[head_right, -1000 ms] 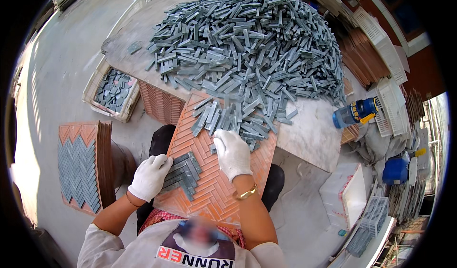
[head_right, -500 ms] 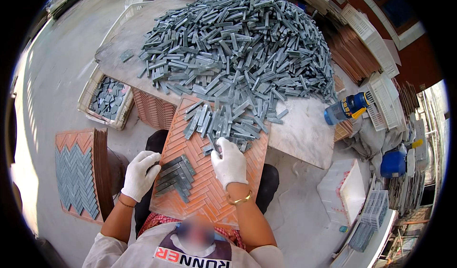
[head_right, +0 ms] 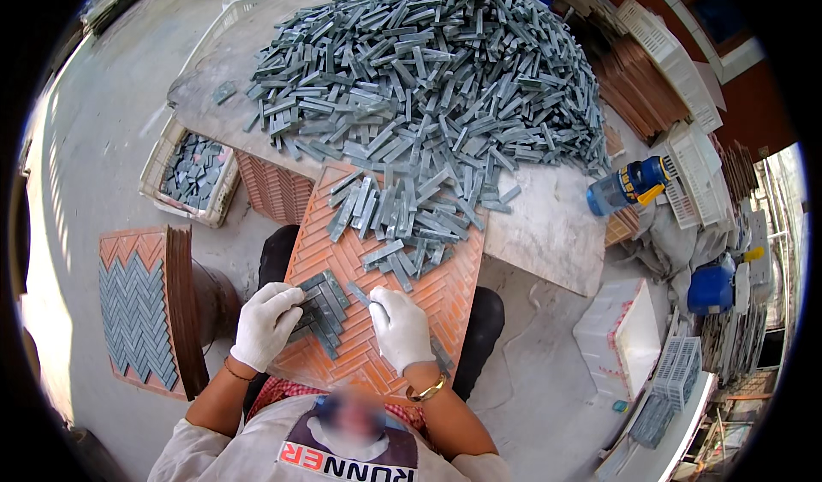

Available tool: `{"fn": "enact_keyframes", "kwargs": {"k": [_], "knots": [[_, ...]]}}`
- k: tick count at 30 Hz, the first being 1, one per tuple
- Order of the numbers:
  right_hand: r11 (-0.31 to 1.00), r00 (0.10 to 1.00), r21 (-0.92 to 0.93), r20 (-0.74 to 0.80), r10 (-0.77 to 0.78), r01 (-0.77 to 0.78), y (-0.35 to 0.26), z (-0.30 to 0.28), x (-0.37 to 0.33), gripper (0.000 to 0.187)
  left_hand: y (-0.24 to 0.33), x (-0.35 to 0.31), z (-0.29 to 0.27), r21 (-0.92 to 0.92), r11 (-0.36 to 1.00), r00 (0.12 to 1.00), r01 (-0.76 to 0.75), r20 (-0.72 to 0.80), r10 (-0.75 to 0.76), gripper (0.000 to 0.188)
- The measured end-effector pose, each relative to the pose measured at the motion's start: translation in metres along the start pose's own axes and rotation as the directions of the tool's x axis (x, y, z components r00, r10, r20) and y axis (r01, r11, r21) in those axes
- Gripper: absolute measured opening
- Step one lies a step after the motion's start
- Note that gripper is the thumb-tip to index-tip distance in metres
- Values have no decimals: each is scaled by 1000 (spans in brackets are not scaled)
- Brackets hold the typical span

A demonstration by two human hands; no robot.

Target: The person sits at a work table and arranges small gray rectangular tiles onto a patterned board in a herringbone pattern. They put on white gloves, pick tiles from a large pile, and place them one by one onto the board, occasionally adjusting positions.

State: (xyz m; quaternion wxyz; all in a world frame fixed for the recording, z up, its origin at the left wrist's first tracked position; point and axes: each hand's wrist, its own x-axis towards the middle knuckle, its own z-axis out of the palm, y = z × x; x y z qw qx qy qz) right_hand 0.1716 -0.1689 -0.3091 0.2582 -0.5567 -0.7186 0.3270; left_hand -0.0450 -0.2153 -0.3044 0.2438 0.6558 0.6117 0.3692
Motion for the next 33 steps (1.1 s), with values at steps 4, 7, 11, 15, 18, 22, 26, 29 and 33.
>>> {"fn": "enact_keyframes", "kwargs": {"k": [4,7,11,15,18,22,26,29,33], "knots": [[991,985,-64,-122,-124,116,0,6,18,13,3,0,4,29,999,999,-21,-23,22,18],[945,962,-212,-66,-266,247,-6,19,27,15,6,0,5,22,999,999,-40,-27,41,18],[941,966,-224,21,-256,254,-13,31,28,15,3,-1,2,10,999,998,-33,-61,33,18],[955,984,-235,51,-173,180,-14,33,27,13,-6,-3,2,10,1000,997,19,-76,-18,18],[939,990,-331,135,-50,93,-22,34,29,11,-3,0,2,-3,1000,997,-11,-77,11,16],[959,992,-277,119,-32,65,-19,39,36,10,4,12,7,0,998,996,-69,-59,69,15],[988,975,-131,218,-48,78,-12,26,47,21,8,22,13,15,991,991,-134,-23,134,20],[499,910,763,381,165,-410,-10,2,38,30,12,22,12,-284,954,995,92,-4,-98,25],[-237,840,806,522,-152,-543,-16,-9,33,49,6,23,34,-722,669,964,177,-9,-264,37]]}}
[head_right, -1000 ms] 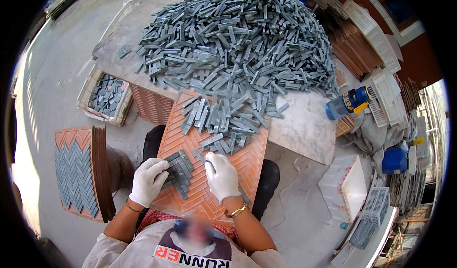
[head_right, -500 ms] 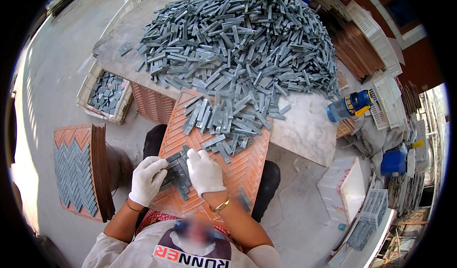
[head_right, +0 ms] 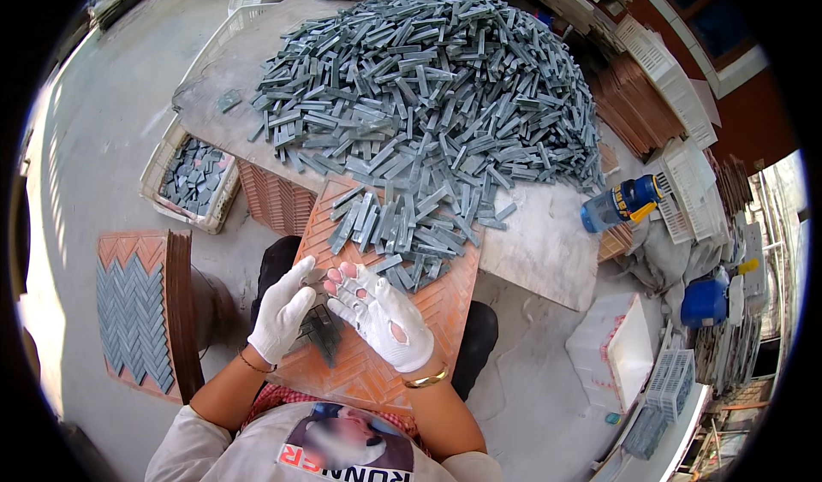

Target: The person sits at a work table and arranges small gray rectangular tiles onto a patterned board in a herringbone pattern. They put on white gloves, pick tiles from a large pile, and place them one by one onto the board, occasionally adjusting positions.

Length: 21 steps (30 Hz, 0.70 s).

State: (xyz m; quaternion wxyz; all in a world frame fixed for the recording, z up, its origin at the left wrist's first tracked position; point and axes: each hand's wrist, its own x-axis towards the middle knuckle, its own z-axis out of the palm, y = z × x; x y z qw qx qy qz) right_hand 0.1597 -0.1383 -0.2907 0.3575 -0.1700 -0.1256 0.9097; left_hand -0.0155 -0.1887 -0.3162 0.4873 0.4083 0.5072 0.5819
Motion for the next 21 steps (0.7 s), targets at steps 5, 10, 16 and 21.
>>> {"fn": "enact_keyframes", "kwargs": {"k": [5,10,16,21], "knots": [[939,948,-130,68,-312,319,20,14,17,58,15,21,19,239,967,992,85,74,-106,22],[743,849,-428,130,-513,515,38,4,44,59,-13,45,26,450,892,992,-45,-83,91,20],[433,815,-752,235,-529,497,41,24,65,48,-63,84,-5,-222,975,992,31,-111,-57,21],[377,800,-786,234,-552,490,37,-5,128,49,-116,158,-22,939,43,863,-340,294,412,17]]}}
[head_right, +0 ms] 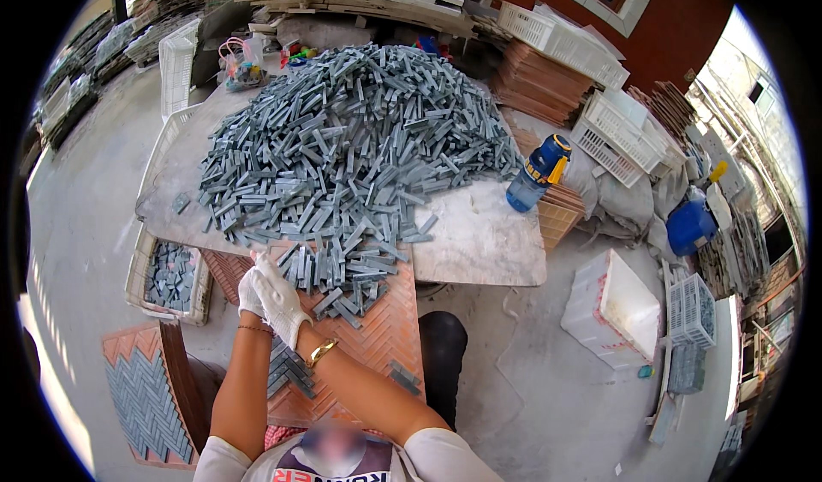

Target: The person sits at a work table and arranges small gray rectangular tiles onto a patterned board in a herringbone pattern. They put on white gloves, pick tiles from a large pile, and place them one by one onto the board, occasionally adjusting positions.

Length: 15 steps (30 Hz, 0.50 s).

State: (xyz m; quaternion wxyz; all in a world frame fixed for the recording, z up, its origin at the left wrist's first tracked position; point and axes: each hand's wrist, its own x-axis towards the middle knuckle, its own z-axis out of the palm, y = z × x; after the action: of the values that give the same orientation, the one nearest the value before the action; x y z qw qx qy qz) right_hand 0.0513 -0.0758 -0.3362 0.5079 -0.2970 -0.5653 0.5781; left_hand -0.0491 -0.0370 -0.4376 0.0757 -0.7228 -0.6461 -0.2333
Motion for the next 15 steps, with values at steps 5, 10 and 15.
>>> {"fn": "enact_keyframes", "kwargs": {"k": [5,10,15], "knots": [[992,1000,-127,-28,14,-18,-32,-18,-15,47,31,41,-45,-214,972,996,92,6,-93,21],[938,958,-206,-12,-286,278,-50,-38,-64,41,60,44,-71,-820,233,791,522,365,-491,17],[613,966,790,-142,218,-22,-87,-73,-59,58,106,50,-98,-669,-658,810,345,567,-152,26]]}}
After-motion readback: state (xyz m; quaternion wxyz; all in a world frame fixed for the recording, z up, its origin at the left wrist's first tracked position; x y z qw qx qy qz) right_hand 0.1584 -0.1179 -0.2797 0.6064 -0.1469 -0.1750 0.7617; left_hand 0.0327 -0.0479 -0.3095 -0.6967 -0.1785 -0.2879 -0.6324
